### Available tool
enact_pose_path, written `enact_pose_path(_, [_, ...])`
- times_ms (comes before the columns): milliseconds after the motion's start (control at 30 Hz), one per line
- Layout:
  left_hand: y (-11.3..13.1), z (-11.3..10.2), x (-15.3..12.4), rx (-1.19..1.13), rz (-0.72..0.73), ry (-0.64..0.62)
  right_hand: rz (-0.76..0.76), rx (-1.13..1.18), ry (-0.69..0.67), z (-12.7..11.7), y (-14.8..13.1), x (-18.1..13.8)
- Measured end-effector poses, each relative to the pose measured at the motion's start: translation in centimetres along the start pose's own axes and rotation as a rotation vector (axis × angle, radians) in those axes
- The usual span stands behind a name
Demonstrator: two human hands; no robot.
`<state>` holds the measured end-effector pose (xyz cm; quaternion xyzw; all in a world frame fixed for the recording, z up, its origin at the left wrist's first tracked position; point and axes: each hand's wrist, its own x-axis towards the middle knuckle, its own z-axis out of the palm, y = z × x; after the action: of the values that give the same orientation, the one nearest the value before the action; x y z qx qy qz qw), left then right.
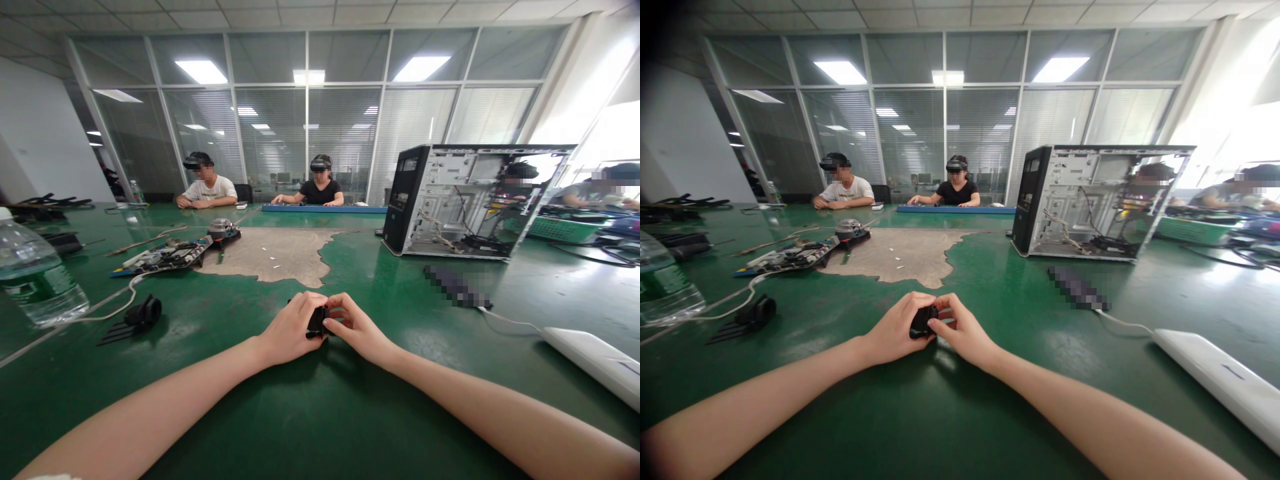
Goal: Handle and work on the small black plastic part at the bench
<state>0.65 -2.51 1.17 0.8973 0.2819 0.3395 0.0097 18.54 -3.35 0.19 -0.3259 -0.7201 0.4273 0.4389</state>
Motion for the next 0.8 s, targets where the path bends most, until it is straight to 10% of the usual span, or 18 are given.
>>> enact_pose_path(800, [0.08, -0.07, 0.02, -0.003, -0.009, -0.010, -0.087, -0.056, 0.023, 0.11, -0.56, -0.07])
